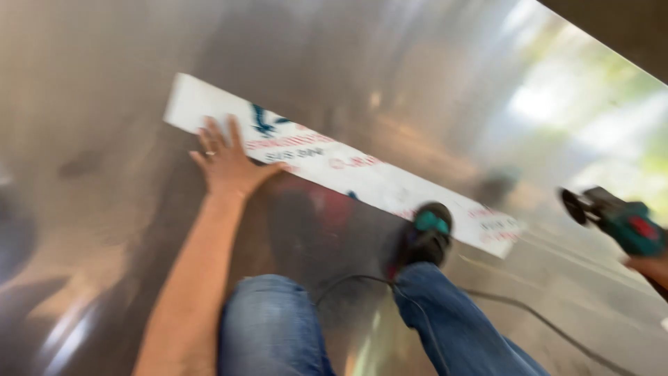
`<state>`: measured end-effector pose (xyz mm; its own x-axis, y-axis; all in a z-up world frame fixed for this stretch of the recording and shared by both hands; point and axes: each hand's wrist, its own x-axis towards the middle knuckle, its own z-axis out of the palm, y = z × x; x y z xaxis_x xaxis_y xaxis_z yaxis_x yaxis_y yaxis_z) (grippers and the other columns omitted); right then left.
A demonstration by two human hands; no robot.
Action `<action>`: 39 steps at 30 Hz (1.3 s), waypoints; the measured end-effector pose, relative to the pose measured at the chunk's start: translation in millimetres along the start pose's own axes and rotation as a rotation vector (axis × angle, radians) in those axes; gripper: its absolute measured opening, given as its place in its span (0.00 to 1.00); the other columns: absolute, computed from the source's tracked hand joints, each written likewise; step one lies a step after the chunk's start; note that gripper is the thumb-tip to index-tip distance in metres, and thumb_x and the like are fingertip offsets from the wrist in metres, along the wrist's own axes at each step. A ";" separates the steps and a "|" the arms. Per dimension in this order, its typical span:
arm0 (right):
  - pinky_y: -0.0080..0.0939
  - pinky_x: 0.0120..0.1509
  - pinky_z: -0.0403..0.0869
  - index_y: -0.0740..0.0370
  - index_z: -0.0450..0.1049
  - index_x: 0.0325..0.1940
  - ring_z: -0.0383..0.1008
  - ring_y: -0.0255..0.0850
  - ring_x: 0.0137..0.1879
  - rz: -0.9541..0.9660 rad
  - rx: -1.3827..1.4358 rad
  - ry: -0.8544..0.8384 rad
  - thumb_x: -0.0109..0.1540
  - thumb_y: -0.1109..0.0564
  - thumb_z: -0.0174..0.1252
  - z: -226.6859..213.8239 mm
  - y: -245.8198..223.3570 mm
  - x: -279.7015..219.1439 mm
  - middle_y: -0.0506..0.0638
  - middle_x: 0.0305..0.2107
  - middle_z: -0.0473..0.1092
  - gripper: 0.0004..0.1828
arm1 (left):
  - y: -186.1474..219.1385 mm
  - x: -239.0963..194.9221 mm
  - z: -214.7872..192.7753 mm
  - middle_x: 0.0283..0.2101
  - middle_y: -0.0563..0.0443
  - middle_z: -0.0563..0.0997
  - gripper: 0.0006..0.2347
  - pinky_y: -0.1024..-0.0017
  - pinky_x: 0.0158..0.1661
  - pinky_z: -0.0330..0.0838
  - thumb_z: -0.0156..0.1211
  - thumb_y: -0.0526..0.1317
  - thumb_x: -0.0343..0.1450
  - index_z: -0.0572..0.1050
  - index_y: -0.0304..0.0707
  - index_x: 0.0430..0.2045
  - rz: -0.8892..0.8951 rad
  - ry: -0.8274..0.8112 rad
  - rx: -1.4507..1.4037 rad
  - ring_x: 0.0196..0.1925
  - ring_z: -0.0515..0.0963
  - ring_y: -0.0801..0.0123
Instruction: The person is using a handheld angle grinder to cut along a marked line on a large sheet of stainless steel.
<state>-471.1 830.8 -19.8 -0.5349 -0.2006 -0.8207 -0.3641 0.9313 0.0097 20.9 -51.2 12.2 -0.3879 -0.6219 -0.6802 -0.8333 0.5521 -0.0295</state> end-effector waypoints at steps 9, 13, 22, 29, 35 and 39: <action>0.51 0.54 0.81 0.44 0.68 0.69 0.84 0.51 0.46 0.443 -0.616 -0.255 0.53 0.32 0.69 -110.1 -313.4 -107.7 0.54 0.39 0.80 0.43 | 4.1 6.1 5.5 0.78 0.32 0.26 0.68 0.19 0.67 0.31 0.62 0.78 0.44 0.34 0.52 0.78 -0.059 -0.072 -0.018 0.78 0.26 0.31; 0.52 0.57 0.80 0.43 0.69 0.66 0.83 0.50 0.49 0.326 -0.622 -0.349 0.54 0.34 0.68 -114.8 -320.7 -97.7 0.52 0.40 0.81 0.39 | -5.3 7.0 11.9 0.80 0.34 0.27 0.68 0.20 0.69 0.31 0.63 0.77 0.43 0.35 0.54 0.79 -0.058 -0.045 0.005 0.79 0.26 0.34; 0.50 0.58 0.81 0.42 0.67 0.68 0.84 0.47 0.49 0.309 -0.735 -0.427 0.56 0.35 0.66 -106.8 -331.5 -93.3 0.50 0.41 0.79 0.38 | -11.8 9.3 18.7 0.80 0.36 0.30 0.71 0.22 0.70 0.29 0.66 0.76 0.40 0.37 0.48 0.80 -0.065 0.001 -0.041 0.80 0.28 0.36; 0.50 0.57 0.81 0.44 0.66 0.68 0.84 0.48 0.48 0.277 -0.749 -0.408 0.55 0.35 0.67 -103.6 -322.4 -87.8 0.51 0.40 0.79 0.40 | -10.4 8.0 17.3 0.81 0.36 0.31 0.71 0.21 0.69 0.29 0.67 0.75 0.40 0.38 0.49 0.80 -0.077 0.006 -0.027 0.80 0.28 0.36; 0.50 0.57 0.81 0.44 0.67 0.67 0.84 0.48 0.49 0.270 -0.759 -0.405 0.55 0.33 0.68 -102.8 -324.6 -90.6 0.51 0.39 0.81 0.39 | -9.9 7.4 17.9 0.81 0.36 0.31 0.71 0.22 0.70 0.29 0.67 0.75 0.40 0.38 0.50 0.80 -0.075 0.014 -0.038 0.81 0.28 0.36; 0.51 0.58 0.80 0.43 0.66 0.68 0.84 0.48 0.49 0.282 -0.745 -0.418 0.55 0.34 0.68 -101.3 -323.1 -89.5 0.51 0.39 0.82 0.40 | -11.4 4.7 17.3 0.81 0.36 0.30 0.71 0.21 0.70 0.29 0.67 0.75 0.40 0.38 0.49 0.80 -0.074 0.006 -0.040 0.81 0.28 0.36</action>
<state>-382.8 517.1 108.4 -0.4107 0.2683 -0.8714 -0.7391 0.4617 0.4905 35.4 -50.9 -3.3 -0.3269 -0.6636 -0.6729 -0.8748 0.4819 -0.0502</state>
